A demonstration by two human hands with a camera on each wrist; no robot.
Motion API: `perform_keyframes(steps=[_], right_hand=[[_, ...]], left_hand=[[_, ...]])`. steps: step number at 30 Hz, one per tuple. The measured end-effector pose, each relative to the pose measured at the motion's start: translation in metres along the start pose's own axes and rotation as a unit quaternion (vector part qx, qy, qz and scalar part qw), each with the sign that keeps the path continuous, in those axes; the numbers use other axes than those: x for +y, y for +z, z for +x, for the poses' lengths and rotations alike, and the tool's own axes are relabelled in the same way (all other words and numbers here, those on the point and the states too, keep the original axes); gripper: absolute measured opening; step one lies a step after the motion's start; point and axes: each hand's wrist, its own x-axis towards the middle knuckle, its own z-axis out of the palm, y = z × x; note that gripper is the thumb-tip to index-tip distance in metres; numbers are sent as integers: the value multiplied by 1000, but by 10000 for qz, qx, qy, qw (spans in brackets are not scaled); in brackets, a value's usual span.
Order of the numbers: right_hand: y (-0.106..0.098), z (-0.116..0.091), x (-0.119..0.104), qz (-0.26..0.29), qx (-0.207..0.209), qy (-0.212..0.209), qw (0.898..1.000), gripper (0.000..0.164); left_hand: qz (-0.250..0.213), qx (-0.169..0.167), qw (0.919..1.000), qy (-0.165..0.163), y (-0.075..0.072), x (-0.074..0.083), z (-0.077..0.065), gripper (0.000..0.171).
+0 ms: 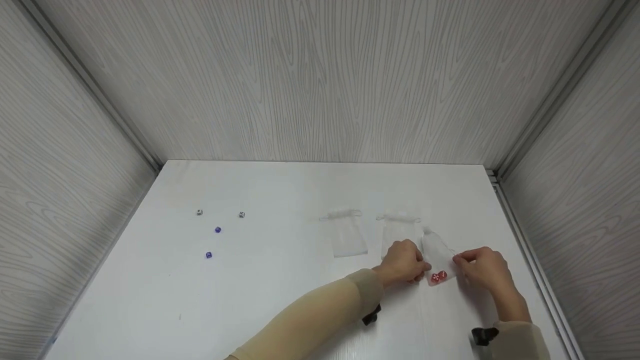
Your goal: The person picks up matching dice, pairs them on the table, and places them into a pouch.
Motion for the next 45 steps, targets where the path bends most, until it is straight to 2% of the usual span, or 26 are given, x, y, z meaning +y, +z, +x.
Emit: perform_keyframes(steps=[4,8,11,14,18,23,26,30,34,39,42,45], right_hand=[[0,-1,6,280,-180,-46,9994,41],[0,-1,14,657,-309,-83,9973,36],[-1,2,20,925,-350,-34,9951,37],[-4,5,25,1228,-338,211,9916,41],[-8,7,31,1740,-265,489,9832,45],[-11,9,34,2146,-57,421,9758,39],[-13,9,35,2295,91,484,9721,35],[-15,11,35,2321,5,807,9693,38],[-12,15,36,2323,-253,1161,9654,39],[-7,17,37,2231,-255,1364,9649,31],[-6,17,37,2055,-125,1406,9684,32],[-5,17,36,1954,-18,1454,9699,34]], left_hand=[[-489,-73,9987,-93,6,3,-4,41],[-1173,-90,9926,-311,6,6,-4,29],[-1501,-1,9879,-399,3,8,-1,19],[-1747,43,9833,-511,-1,10,4,15],[-2041,16,9752,-855,-2,15,16,15],[-2274,27,9665,-1186,-1,21,31,15],[-2273,-4,9655,-1270,1,25,36,28],[-2024,-5,9708,-1285,5,28,37,42],[-1566,120,9799,-1230,11,26,35,37],[-715,307,9933,-859,16,30,29,29],[-602,412,9948,-716,17,35,29,25],[-717,452,9936,-749,17,36,30,24]])
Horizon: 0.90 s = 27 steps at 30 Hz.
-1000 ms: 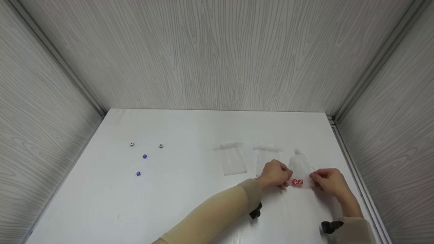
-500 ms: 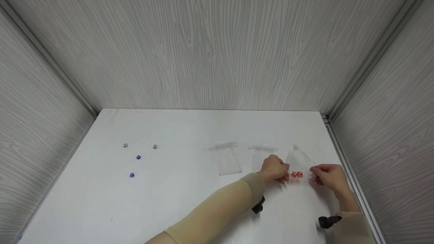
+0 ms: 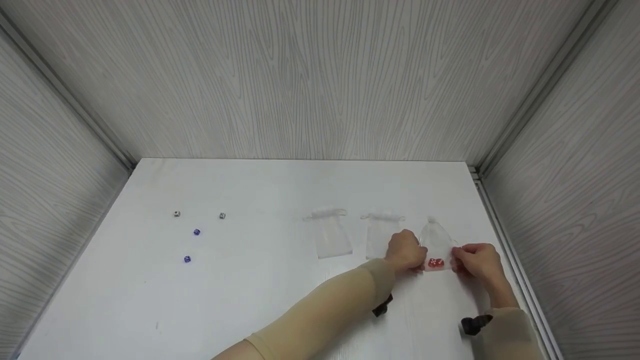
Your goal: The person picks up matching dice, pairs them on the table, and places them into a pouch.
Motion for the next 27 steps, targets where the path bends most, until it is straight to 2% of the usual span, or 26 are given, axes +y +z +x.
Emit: perform_keyframes(steps=[4,10,17,23,27], right_hand=[[3,1,0,-43,131,133,9998,34],[9,6,-4,196,306,238,9991,37],[12,8,-9,247,398,150,9988,44],[11,7,-8,335,559,53,9979,48],[4,3,-8,148,434,28,9989,70]], left_hand=[[-98,37,9999,-80,-2,3,2,23],[205,216,9995,42,-2,6,11,14],[256,250,9993,108,-2,7,15,11],[168,119,9992,355,0,4,20,20],[623,46,9953,738,-5,3,20,25]])
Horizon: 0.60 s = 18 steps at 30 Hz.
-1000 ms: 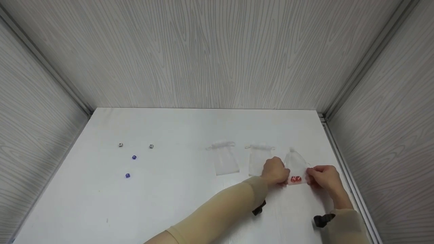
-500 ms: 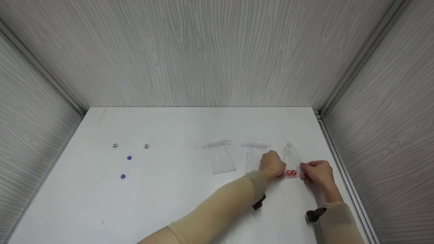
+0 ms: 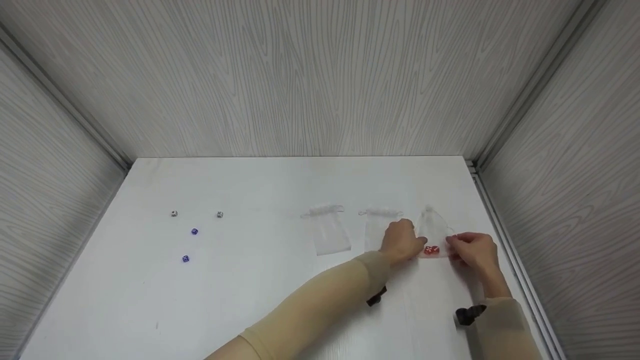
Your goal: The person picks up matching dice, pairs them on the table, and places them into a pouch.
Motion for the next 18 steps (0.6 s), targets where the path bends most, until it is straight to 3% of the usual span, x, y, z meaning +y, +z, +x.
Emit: perform_keyframes(steps=[6,11,13,18], right_hand=[[-12,-9,-7,-498,59,-310,9983,100],[1,-15,-19,-875,411,-1144,9887,97],[10,-18,-26,-978,615,-1591,9805,94],[37,-25,-48,-1301,880,-2782,9476,84]], left_hand=[[1086,136,9902,871,-37,-11,-5,33],[1325,209,9775,1628,-74,-40,-12,42],[1302,183,9741,1841,-88,-54,-15,49],[1158,144,9717,2055,-119,-96,-24,54]])
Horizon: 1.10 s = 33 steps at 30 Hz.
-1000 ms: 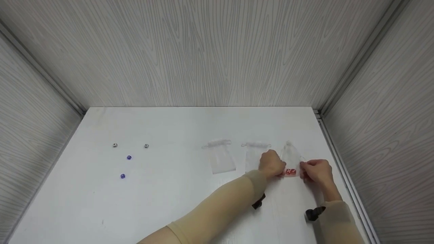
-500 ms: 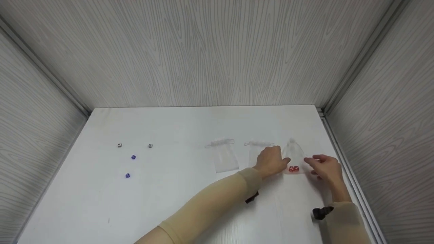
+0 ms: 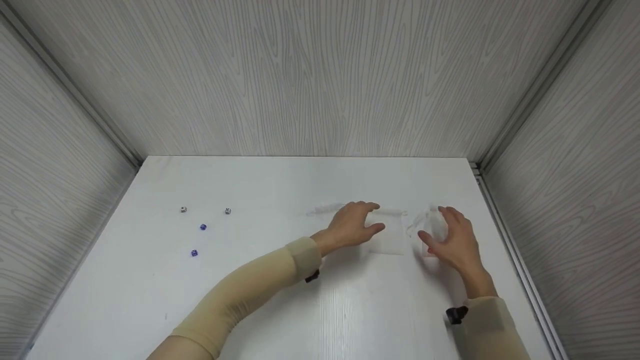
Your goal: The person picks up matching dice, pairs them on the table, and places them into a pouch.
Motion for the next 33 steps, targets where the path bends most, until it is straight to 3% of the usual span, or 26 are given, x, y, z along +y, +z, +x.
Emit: perform_keyframes(steps=[4,10,17,20,28,33], right_hand=[[22,3,-18,-146,-83,-558,9983,83],[47,3,-36,-341,-674,-916,9929,85],[63,8,-46,-711,-1516,-976,9810,82],[70,11,-48,-820,-1645,-1001,9779,76],[81,12,-53,-1154,-1761,-1069,9717,66],[80,15,-60,-1235,-1845,-964,9703,67]], left_hand=[[52,-36,9999,146,-12,-31,-26,57],[125,-35,9994,312,-29,-79,-66,58],[-545,267,9981,81,-66,-143,-116,48],[-687,388,9966,-224,-84,-170,-141,44],[-477,571,9880,-1355,-121,-253,-209,48],[-770,385,9782,-1888,-133,-287,-246,65]])
